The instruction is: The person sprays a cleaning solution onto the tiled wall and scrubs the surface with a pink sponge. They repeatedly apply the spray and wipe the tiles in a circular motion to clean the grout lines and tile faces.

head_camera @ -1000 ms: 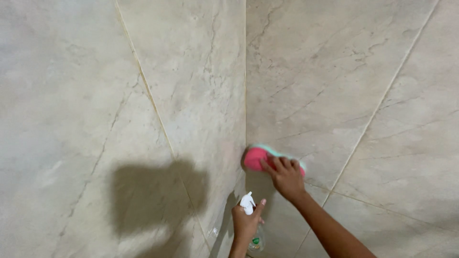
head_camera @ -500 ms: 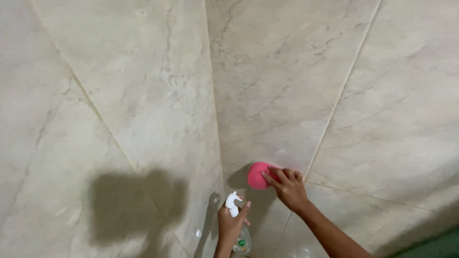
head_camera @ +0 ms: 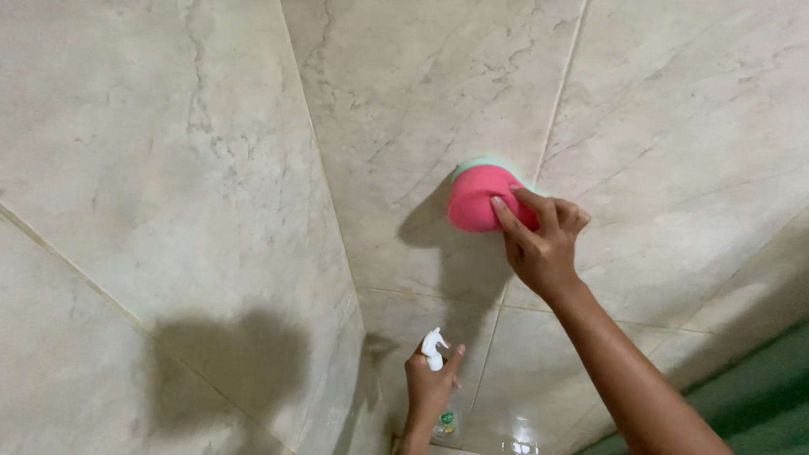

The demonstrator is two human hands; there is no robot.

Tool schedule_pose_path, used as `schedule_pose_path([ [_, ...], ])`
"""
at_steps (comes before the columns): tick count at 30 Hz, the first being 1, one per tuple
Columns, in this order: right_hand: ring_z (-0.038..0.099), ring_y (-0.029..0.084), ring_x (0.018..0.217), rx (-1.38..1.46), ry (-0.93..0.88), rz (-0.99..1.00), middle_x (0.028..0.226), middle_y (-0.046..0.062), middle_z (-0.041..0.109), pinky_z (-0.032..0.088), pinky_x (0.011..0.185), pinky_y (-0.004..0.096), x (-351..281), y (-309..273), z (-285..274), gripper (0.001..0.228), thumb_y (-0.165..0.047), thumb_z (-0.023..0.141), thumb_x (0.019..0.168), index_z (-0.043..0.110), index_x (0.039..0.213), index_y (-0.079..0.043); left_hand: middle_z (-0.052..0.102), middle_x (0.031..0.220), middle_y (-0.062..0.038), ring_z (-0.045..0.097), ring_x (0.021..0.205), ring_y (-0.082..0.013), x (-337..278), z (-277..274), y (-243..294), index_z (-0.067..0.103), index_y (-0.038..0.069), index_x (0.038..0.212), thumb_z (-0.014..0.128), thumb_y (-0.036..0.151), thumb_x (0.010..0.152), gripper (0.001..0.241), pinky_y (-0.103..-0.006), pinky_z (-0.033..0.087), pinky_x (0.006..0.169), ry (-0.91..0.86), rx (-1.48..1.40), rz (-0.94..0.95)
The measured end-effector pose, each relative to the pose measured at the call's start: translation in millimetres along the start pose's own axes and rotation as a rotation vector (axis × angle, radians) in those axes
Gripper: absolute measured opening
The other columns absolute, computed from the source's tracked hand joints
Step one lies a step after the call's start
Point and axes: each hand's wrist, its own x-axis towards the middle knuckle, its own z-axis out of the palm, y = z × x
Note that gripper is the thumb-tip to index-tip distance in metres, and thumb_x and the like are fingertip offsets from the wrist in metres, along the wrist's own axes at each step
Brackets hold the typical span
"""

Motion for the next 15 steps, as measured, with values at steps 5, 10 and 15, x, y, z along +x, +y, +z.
schedule_pose_path([
  [5, 0.051, 0.026, 0.111, 0.001, -0.035, -0.009, 0.139, 0.0, 0.063, 0.032, 0.096, 0.045, -19.6, -5.1, 12.6, 0.049, -0.008, 0.08, 0.087, 0.072, 0.132, -0.026, 0.063, 0.057, -0.004, 0.057, 0.042, -0.0117, 13.2, -4.4, -16.5, 0.063, -0.001, 0.073, 0.086, 0.017, 0.082, 0.031, -0.0305, 0.045, 0.041, 0.088, 0.031, 0.136],
  [10, 0.051, 0.025, 0.108, -0.009, -0.102, -0.037, 0.138, 0.0, 0.064, 0.033, 0.092, 0.045, -75.1, -18.1, 32.4, 0.047, -0.013, 0.079, 0.085, 0.072, 0.129, -0.026, 0.062, 0.055, -0.007, 0.056, 0.043, -0.0131, 18.0, -7.0, -32.5, 0.062, -0.003, 0.072, 0.087, 0.016, 0.081, 0.032, -0.0309, 0.046, 0.042, 0.152, -0.032, 0.135],
  [15, 0.054, 0.02, 0.114, 0.098, -0.52, -0.186, 0.137, -0.004, 0.06, 0.039, 0.091, 0.043, -180.0, -30.9, 40.0, 0.055, -0.016, 0.063, 0.081, 0.065, 0.135, -0.028, 0.062, 0.059, -0.006, 0.056, 0.045, -0.0128, 9.6, 0.9, -42.6, 0.063, -0.001, 0.096, 0.082, 0.011, 0.081, 0.028, -0.0318, 0.049, 0.042, 0.173, -0.165, 0.142],
])
